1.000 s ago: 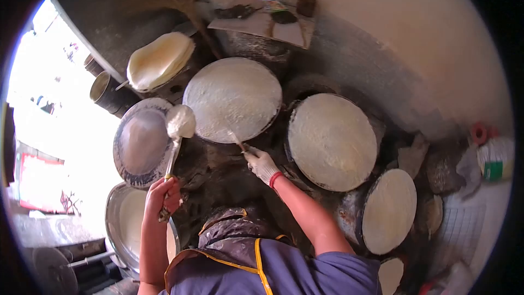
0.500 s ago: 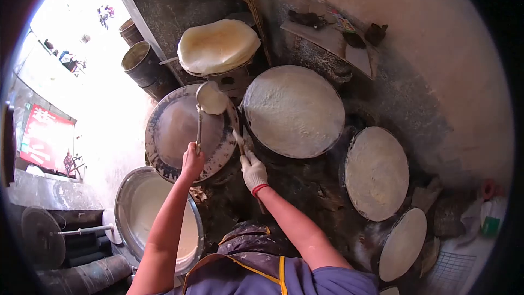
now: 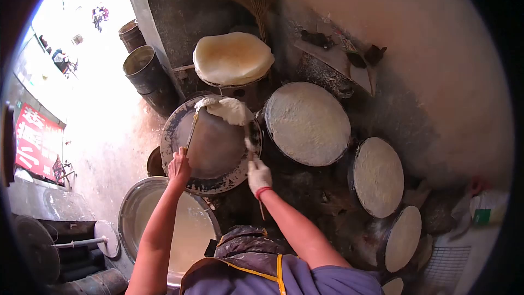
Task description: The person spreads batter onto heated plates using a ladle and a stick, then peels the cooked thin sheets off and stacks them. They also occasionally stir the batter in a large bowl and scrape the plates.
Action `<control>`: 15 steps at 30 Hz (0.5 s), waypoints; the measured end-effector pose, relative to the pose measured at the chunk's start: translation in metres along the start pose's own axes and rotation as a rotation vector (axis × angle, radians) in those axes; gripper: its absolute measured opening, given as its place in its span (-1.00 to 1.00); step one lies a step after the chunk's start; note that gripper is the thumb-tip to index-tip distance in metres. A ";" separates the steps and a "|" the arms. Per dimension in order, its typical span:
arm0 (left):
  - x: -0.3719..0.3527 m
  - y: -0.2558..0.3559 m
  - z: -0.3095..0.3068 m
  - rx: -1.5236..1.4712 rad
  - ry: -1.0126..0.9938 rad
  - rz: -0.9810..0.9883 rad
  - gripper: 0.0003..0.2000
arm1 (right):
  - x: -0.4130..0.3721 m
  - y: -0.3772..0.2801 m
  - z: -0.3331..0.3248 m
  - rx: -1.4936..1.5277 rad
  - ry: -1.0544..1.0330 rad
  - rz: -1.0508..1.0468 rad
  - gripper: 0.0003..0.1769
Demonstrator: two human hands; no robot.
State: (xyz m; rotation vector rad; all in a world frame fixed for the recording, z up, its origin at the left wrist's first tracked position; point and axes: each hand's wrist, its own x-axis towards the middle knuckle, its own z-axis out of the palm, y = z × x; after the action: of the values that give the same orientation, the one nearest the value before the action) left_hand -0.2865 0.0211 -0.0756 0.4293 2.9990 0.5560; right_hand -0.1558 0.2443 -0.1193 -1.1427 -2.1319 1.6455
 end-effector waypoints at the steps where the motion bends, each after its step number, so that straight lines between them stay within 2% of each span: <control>1: -0.001 -0.004 0.000 0.003 0.024 0.007 -0.74 | -0.011 -0.026 0.012 -0.166 -0.003 -0.140 -0.60; 2: -0.002 -0.006 0.002 -0.003 0.024 0.011 -0.74 | 0.014 -0.016 0.034 -0.095 -0.079 -0.195 -0.62; 3: -0.002 -0.008 0.003 0.023 0.045 -0.018 -0.65 | 0.016 -0.051 0.037 0.124 -0.299 0.200 -0.63; 4: -0.003 -0.012 0.002 0.051 0.065 -0.048 -0.57 | 0.017 -0.070 0.026 0.206 -0.338 0.307 -0.64; 5: -0.007 -0.016 -0.003 0.046 0.066 -0.049 -0.57 | 0.014 -0.083 0.013 0.287 -0.377 0.413 -0.64; 6: -0.011 -0.023 -0.013 0.058 0.106 -0.014 -0.50 | 0.002 -0.091 0.007 0.315 -0.276 0.214 -0.63; 7: -0.014 -0.030 -0.017 0.066 0.150 0.015 -0.43 | 0.008 -0.066 0.006 0.386 -0.212 0.163 -0.62; 9: -0.020 -0.047 -0.018 0.063 0.139 -0.022 -0.38 | 0.029 0.003 0.026 0.176 -0.035 0.135 -0.59; 10: -0.025 -0.051 -0.019 0.069 0.146 0.000 -0.37 | 0.023 0.003 0.043 -0.058 0.098 -0.352 -0.68; 11: -0.028 -0.054 -0.020 0.073 0.158 0.022 -0.37 | 0.029 -0.004 0.057 -0.212 0.044 -0.368 -0.66; 13: -0.034 -0.065 -0.015 0.082 0.215 0.068 -0.35 | 0.035 -0.054 0.055 0.124 -0.353 -0.030 -0.64; 14: -0.038 -0.067 -0.017 0.079 0.234 0.075 -0.35 | 0.012 -0.104 0.031 0.082 -0.388 0.180 -0.63; 15: -0.044 -0.071 -0.020 0.075 0.253 0.080 -0.35 | 0.017 -0.098 0.026 0.152 -0.344 0.093 -0.66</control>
State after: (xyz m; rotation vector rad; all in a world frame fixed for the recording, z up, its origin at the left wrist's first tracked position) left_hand -0.2652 -0.0612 -0.0823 0.5232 3.2660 0.5426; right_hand -0.2260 0.2296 -0.0461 -0.9857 -2.1213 2.1401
